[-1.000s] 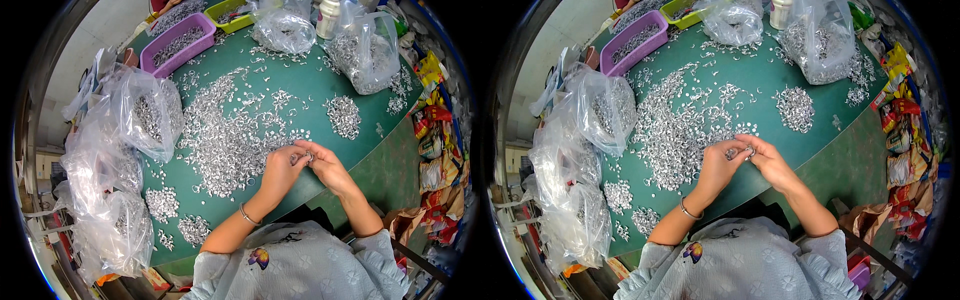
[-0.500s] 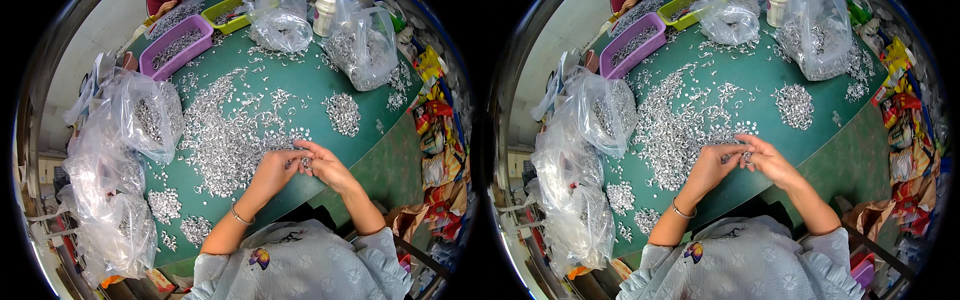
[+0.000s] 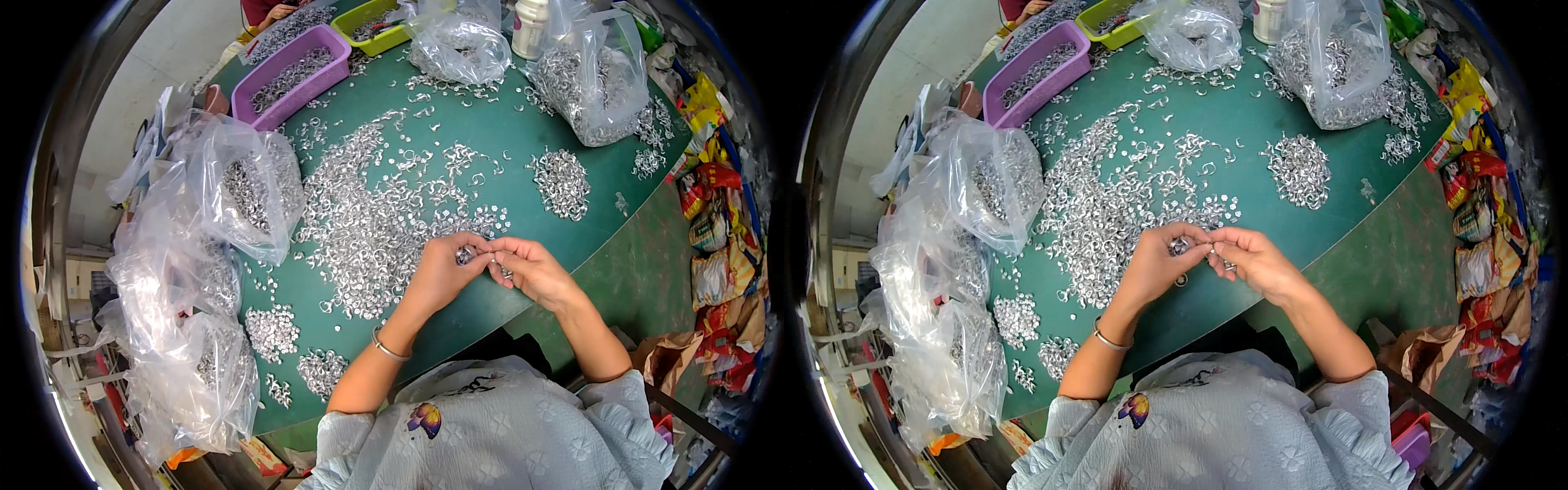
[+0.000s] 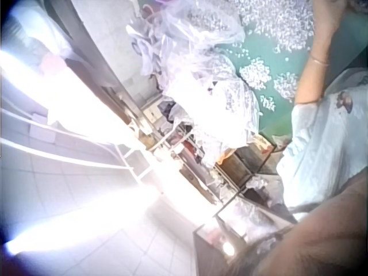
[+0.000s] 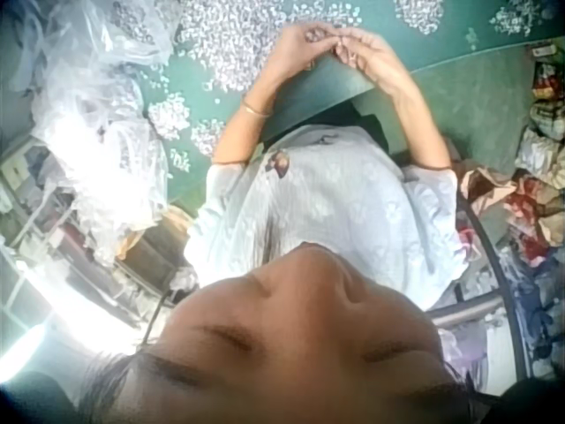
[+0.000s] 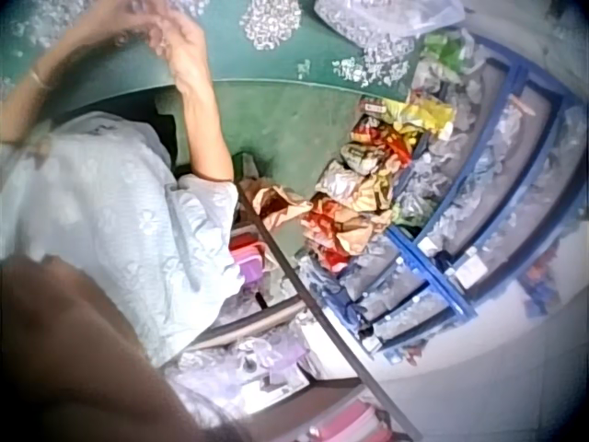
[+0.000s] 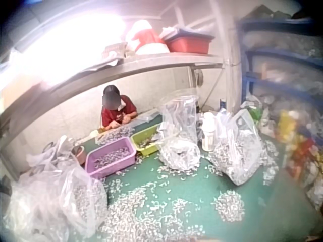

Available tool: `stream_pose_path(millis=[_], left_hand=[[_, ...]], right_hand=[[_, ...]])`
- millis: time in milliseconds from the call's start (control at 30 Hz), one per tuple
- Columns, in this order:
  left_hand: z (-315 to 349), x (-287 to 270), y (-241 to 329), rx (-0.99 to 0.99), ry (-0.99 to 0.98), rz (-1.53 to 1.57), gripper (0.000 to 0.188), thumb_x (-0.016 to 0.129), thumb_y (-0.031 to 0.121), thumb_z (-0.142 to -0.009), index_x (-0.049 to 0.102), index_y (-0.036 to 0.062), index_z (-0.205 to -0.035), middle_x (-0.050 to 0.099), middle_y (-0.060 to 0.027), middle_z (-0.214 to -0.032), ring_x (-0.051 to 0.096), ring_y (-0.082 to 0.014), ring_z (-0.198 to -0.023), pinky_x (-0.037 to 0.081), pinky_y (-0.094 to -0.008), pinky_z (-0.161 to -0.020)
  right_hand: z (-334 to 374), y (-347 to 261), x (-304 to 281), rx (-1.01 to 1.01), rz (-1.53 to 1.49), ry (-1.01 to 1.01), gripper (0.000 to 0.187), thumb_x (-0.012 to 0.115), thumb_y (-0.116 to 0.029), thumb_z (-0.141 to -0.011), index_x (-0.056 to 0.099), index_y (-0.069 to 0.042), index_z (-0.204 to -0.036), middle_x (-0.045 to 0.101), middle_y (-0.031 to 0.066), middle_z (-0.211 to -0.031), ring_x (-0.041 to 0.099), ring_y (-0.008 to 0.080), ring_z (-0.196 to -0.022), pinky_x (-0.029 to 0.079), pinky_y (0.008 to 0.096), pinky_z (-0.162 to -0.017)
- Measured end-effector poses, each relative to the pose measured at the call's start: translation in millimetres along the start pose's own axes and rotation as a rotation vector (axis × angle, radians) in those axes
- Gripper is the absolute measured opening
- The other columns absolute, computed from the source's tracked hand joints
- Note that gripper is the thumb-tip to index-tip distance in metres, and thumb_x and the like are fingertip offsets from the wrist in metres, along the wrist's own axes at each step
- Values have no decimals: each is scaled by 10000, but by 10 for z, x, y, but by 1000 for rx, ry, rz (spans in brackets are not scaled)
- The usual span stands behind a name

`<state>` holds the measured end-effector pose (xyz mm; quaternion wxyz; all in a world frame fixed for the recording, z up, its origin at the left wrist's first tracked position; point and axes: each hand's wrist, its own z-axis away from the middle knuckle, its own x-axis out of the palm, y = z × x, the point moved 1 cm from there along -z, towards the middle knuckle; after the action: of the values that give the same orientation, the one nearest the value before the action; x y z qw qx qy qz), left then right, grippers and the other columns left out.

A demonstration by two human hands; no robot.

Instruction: The person sorts and inspects small metal rings and button components by hand on a green workbench, picking up individual pieces and moving them between piles.

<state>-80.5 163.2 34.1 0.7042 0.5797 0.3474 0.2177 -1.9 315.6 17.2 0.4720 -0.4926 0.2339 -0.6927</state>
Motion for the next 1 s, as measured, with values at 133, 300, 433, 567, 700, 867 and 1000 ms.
stream_pose_path(millis=[133, 300, 433, 567, 700, 867, 1000], left_hand=[[19, 35, -91, 52, 63, 92, 137, 660, 53, -790, 642, -21, -904, 613, -14, -724, 542, -90, -699, 444, -221, -598], [236, -181, -166, -367, -13, 1006, 146, 585, 80, -835, 531, 17, -955, 489, -31, -751, 392, -55, -585, 291, -159, -433], [633, -360, -312, -264, 126, 1244, 120, 524, 119, -831, 486, 26, -897, 464, -112, -891, 404, -121, -663, 341, -186, -466], [1090, -524, -418, -207, 424, 1452, 191, 519, 161, -839, 540, -10, -922, 489, -105, -822, 453, -174, -733, 379, -235, -516], [1648, -737, -560, -277, 853, 1173, 227, 475, 212, -948, 524, -9, -967, 428, -22, -685, 370, -90, -537, 303, -190, -426], [2166, -885, -656, -259, 1193, 991, 247, 463, 171, -957, 514, -35, -1082, 474, -29, -734, 421, -93, -587, 352, -192, -454], [2391, -998, -743, -146, 1347, 1002, 252, 497, 165, -943, 550, -51, -1061, 516, -39, -785, 463, -107, -661, 379, -212, -529]], right_hand=[[14, 6, -45, 20, -42, -40, 205, 473, -132, -931, 577, -23, -1070, 529, -18, -771, 470, 63, -638, 361, 207, -537], [55, -231, -257, -229, 340, 267, 187, 485, -156, -928, 608, -49, -1019, 498, -39, -697, 436, 52, -612, 355, 211, -529], [-106, -549, -800, -815, 1314, 857, 196, 422, 48, -869, 547, 37, -1019, 515, 201, -903, 523, 374, -809, 427, 418, -731], [-260, -506, -1181, -890, 1602, 759, 241, 457, 53, -843, 547, 13, -1063, 513, 172, -1014, 490, 340, -967, 401, 389, -826], [-315, -371, -1066, -952, 1659, 834, 261, 512, 19, -832, 552, -2, -1089, 513, 156, -1095, 469, 332, -1045, 368, 411, -884], [-240, -103, -301, -946, 1447, 438, 296, 597, -59, -810, 549, -10, -1098, 496, 150, -1123, 445, 332, -1099, 333, 419, -937], [-169, 227, 315, -853, 1474, 104, 412, 644, -112, -783, 518, -22, -1165, 453, 135, -1242, 370, 341, -1231, 281, 445, -993]])
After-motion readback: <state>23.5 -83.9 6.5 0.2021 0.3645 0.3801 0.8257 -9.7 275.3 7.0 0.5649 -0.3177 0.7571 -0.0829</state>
